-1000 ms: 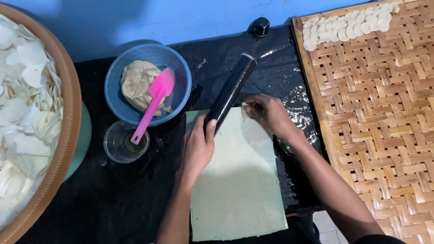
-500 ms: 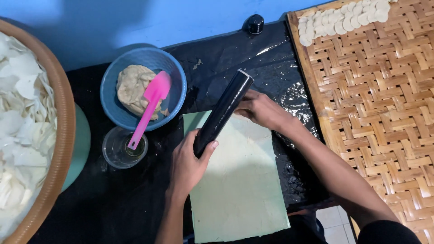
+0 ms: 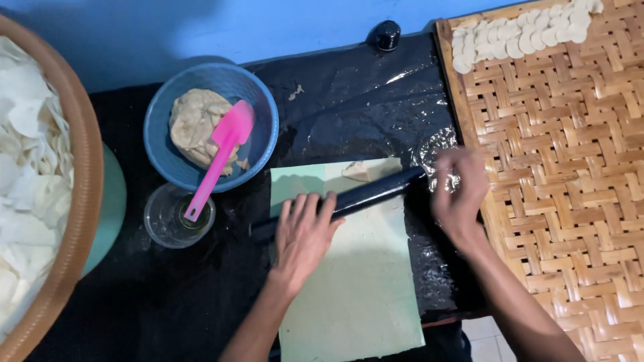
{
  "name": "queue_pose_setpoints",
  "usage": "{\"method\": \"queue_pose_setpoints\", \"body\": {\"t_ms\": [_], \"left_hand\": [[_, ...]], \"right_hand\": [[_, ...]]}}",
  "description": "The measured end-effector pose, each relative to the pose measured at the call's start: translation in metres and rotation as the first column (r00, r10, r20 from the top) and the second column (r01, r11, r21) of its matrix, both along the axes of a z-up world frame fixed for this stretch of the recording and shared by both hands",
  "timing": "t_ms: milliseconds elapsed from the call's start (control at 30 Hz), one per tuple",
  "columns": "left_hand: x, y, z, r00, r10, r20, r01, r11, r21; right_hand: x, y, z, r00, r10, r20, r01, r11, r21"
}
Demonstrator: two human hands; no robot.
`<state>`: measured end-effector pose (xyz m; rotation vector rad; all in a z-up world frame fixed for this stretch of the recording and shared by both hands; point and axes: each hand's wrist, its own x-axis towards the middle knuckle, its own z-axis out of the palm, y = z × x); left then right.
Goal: Flattening and shaping dough sheets using a rolling pin on a workstation.
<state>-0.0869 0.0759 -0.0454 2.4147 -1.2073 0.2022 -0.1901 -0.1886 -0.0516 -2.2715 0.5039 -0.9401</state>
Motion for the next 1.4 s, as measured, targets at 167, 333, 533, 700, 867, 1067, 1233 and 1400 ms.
{"method": "queue_pose_setpoints", "body": {"t_ms": [167,333,533,700,867,1067,1233,1400], "left_hand": [[0.01,-0.022,-0.007,0.997,-0.068,0.024,0.069,0.997,-0.018],[0.022,-0.027,-0.007,0.996,-0.063,0.064,0.065,0.997,-0.038],[0.019,-0.038,-0.026,0.999,-0.004,0.034,0.004,1.0,-0.007],[0.021,-0.048,-0.025,0.998,0.063,0.018,-0.065,0.993,0.096],[0.057,-0.069,-0.012,0.994,0.056,-0.089,-0.046,0.993,0.106],[0.07,-0.076,-0.008,0.999,0.026,-0.046,-0.022,0.997,0.074],[0.022,-0.054,-0.02,1.0,-0.002,-0.001,0.002,0.998,0.062],[-0.002,-0.046,-0.025,1.0,0.026,-0.017,-0.023,0.983,0.181]], "right_hand": [[-0.001,0.028,0.014,0.96,0.235,-0.152,-0.271,0.916,-0.297],[0.013,0.029,0.007,0.925,0.282,-0.253,-0.357,0.873,-0.332],[0.023,0.025,-0.007,0.903,0.222,-0.367,-0.364,0.849,-0.382],[0.036,0.026,-0.003,0.873,0.156,-0.462,-0.374,0.822,-0.43],[0.061,0.014,-0.006,0.853,0.179,-0.49,-0.383,0.853,-0.355],[0.075,0.009,-0.004,0.845,0.112,-0.523,-0.351,0.853,-0.385],[0.031,0.03,0.002,0.863,0.09,-0.497,-0.326,0.85,-0.413],[0.01,0.039,-0.011,0.822,0.064,-0.566,-0.335,0.858,-0.39]]}}
